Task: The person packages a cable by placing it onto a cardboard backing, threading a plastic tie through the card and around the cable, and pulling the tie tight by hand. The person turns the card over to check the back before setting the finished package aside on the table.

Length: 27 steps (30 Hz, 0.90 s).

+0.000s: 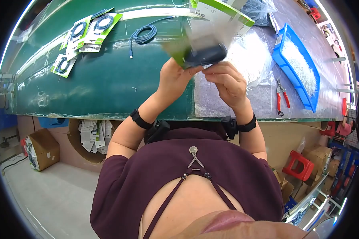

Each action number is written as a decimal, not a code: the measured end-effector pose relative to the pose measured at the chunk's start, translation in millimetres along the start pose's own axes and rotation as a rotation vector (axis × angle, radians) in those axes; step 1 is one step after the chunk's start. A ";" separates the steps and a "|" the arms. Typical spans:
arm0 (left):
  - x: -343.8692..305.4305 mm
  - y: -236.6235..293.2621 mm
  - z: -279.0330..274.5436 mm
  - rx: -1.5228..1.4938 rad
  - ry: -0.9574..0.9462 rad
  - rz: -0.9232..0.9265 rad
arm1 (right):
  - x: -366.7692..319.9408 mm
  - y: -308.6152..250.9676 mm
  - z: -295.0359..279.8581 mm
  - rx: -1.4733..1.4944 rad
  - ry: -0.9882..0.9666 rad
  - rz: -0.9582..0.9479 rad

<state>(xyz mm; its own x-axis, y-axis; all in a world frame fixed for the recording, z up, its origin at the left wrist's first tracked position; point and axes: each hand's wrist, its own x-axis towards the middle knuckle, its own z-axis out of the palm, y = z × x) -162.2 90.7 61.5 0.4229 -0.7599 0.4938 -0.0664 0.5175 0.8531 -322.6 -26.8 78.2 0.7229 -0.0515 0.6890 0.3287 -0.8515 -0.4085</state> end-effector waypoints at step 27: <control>23.7 39.7 13.6 0.309 -0.157 0.602 | -40.4 -62.9 -13.9 1.090 0.216 1.096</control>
<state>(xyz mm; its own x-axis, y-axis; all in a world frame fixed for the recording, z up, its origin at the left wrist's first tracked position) -167.1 87.8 109.3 0.0972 -0.4359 0.8947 -0.5127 0.7486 0.4205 -380.9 21.5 84.3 0.8295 -0.5236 -0.1945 0.0534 0.4210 -0.9055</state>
